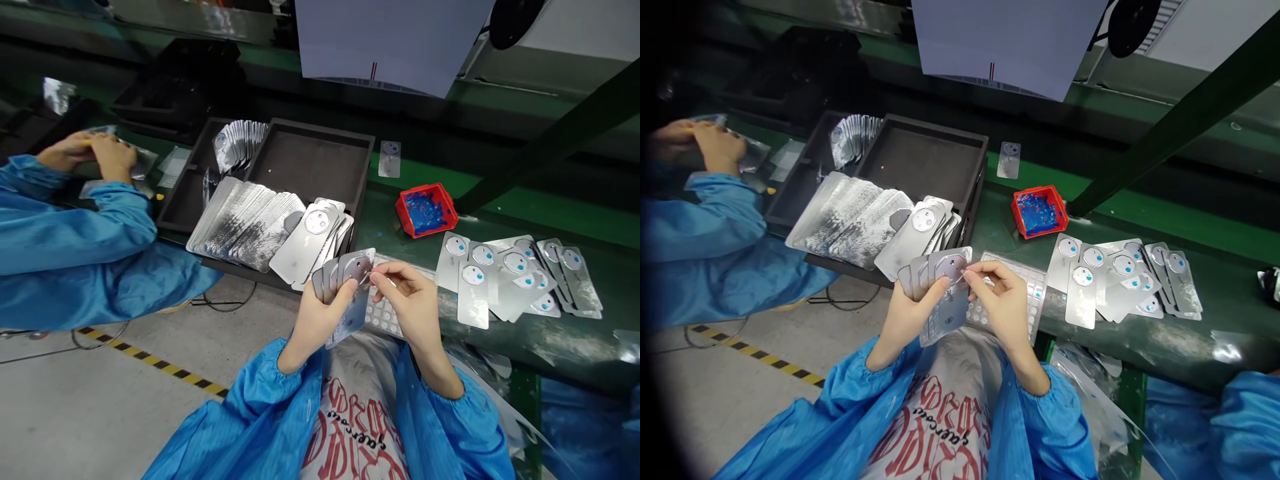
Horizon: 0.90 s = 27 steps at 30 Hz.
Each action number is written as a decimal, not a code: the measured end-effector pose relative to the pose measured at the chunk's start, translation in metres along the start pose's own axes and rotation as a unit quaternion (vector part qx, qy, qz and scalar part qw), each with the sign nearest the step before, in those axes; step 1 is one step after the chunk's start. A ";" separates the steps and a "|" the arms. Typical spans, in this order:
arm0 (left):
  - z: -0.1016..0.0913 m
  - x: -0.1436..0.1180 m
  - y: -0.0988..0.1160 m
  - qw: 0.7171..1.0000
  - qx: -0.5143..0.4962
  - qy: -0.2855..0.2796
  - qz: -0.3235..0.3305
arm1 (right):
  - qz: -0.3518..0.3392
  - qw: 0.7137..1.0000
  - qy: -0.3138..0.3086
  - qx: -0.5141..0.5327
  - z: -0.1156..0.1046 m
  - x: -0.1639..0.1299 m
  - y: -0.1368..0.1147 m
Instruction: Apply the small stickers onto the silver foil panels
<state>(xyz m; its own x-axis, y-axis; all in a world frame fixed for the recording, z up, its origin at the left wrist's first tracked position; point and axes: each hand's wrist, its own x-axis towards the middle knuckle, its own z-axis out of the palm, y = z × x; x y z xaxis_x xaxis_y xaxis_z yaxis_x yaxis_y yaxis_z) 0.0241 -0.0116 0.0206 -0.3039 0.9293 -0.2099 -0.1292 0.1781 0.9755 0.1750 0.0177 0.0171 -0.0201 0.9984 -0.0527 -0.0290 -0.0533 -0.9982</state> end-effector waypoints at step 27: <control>0.008 -0.009 -0.007 1.000 -0.003 0.002 0.031 | -0.016 0.994 0.104 -0.009 0.018 -0.013 0.011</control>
<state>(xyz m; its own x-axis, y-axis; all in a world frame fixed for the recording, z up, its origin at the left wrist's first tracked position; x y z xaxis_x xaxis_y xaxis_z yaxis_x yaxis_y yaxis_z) 0.0355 -0.0187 0.0162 -0.3142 0.9374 -0.1501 -0.1167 0.1187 0.9860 0.1565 0.0034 0.0078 0.1881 0.9819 -0.0233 -0.0082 -0.0222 -0.9997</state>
